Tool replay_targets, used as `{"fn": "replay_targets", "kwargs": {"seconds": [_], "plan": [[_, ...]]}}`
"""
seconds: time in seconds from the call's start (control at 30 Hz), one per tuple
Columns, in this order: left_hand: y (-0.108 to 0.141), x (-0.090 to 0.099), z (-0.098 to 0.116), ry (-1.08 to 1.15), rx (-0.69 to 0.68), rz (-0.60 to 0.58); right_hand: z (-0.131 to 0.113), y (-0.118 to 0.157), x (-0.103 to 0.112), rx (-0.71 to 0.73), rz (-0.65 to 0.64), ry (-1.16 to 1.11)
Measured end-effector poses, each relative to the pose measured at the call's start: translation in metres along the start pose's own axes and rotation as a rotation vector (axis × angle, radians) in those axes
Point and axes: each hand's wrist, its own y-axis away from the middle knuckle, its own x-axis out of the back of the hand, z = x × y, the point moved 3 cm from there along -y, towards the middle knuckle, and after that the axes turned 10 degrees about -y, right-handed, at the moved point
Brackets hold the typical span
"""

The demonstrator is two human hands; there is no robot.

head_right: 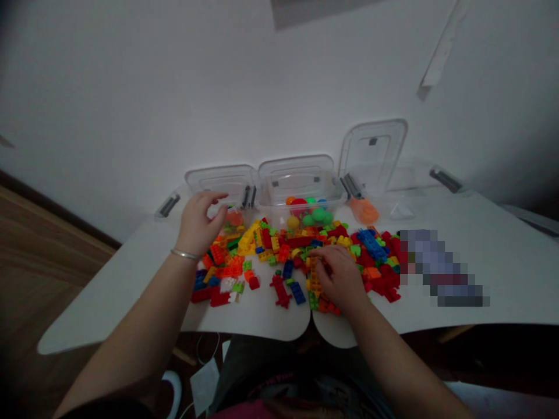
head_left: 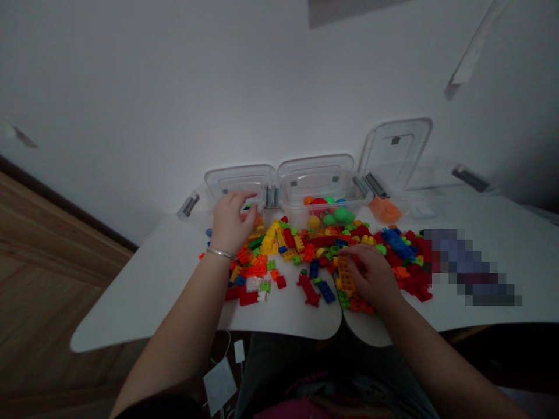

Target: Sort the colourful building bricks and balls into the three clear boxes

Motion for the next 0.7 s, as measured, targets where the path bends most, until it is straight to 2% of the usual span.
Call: {"fn": "replay_targets", "kwargs": {"seconds": [0.1,0.2,0.4,0.53,0.7], "plan": [[0.032,-0.001,0.034,0.090,-0.093,-0.127,0.001,0.001,0.001,-0.018,0.023,0.000],[0.060,-0.013,0.058,0.102,-0.085,-0.244,0.001,0.002,0.001,-0.041,0.044,-0.016],[0.086,-0.047,0.093,0.059,-0.155,-0.370,0.003,0.002,0.000,-0.092,0.065,-0.064],[0.091,-0.057,0.104,-0.003,-0.182,-0.393,0.003,0.003,0.003,-0.118,0.124,-0.103],[0.092,-0.057,0.097,-0.077,-0.153,-0.356,0.003,0.003,0.005,-0.133,0.132,-0.121]]}}
